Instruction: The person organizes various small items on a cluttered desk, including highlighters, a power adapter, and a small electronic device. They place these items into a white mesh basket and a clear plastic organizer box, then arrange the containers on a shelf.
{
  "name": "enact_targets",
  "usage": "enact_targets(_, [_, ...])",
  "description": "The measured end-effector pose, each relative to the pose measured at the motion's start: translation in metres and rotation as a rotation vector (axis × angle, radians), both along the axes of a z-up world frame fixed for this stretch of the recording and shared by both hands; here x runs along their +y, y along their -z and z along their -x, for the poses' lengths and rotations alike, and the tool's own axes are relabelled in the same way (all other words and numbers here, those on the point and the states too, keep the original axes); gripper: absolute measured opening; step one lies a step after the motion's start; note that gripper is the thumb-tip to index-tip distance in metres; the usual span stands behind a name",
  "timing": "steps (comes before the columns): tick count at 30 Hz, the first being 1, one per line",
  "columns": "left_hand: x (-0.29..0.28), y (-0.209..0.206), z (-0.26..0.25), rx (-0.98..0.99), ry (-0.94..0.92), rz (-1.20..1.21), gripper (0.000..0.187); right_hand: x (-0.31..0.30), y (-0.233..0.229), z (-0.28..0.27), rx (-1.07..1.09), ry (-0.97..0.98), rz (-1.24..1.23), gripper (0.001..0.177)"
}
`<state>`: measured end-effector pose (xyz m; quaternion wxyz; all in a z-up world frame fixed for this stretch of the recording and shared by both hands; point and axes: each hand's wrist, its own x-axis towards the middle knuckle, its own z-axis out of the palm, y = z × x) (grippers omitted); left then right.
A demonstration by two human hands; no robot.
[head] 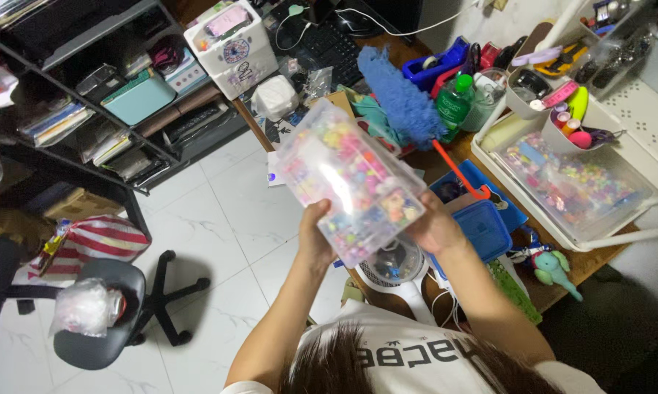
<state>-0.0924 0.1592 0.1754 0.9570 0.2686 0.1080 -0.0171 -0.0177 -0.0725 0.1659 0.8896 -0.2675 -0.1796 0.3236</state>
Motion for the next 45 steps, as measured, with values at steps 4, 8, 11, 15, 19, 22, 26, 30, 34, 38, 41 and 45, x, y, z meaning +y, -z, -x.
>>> enact_targets(4, [-0.014,-0.002,0.007,-0.034,0.083,0.079,0.060,-0.003,0.005,0.017,0.210,0.276,0.100,0.065])
enact_targets(8, [-0.015,-0.010,0.016,-0.047,0.202,0.065,0.065,-0.016,-0.003,0.022,0.205,0.468,0.197,0.059])
enact_targets(11, [-0.013,-0.001,0.029,-0.072,0.182,0.073,0.061,-0.037,-0.003,0.011,0.154,0.613,0.210,0.056])
enact_targets(15, [0.008,0.032,0.044,-0.085,0.016,0.038,0.032,-0.112,-0.004,-0.006,-0.032,0.860,0.229,0.044])
enact_targets(19, [0.013,0.017,0.055,0.006,-0.040,0.037,0.028,-0.203,-0.055,-0.023,-0.080,0.892,0.187,0.045])
enact_targets(22, [0.005,0.000,0.058,0.089,-0.066,0.019,0.033,-0.251,-0.097,-0.029,-0.189,0.990,0.289,0.044])
enact_targets(26, [0.002,0.011,0.059,0.055,-0.036,0.023,0.030,-0.293,-0.131,-0.037,-0.304,1.081,0.432,0.043])
enact_targets(30, [-0.009,0.008,0.054,0.013,0.015,-0.020,0.039,-0.316,-0.149,-0.050,-0.369,1.110,0.526,0.042])
enact_targets(34, [-0.022,-0.007,0.054,0.014,0.029,-0.060,0.042,-0.326,-0.157,-0.061,-0.411,1.127,0.583,0.041])
enact_targets(38, [-0.028,-0.014,0.053,0.041,0.025,-0.084,0.044,-0.332,-0.163,-0.072,-0.444,1.130,0.625,0.040])
enact_targets(41, [-0.028,-0.011,0.054,0.089,0.011,-0.083,0.042,-0.335,-0.168,-0.076,-0.462,1.144,0.650,0.040])
enact_targets(45, [-0.025,0.006,0.052,0.104,-0.001,-0.070,0.034,-0.338,-0.168,-0.074,-0.475,1.160,0.687,0.039])
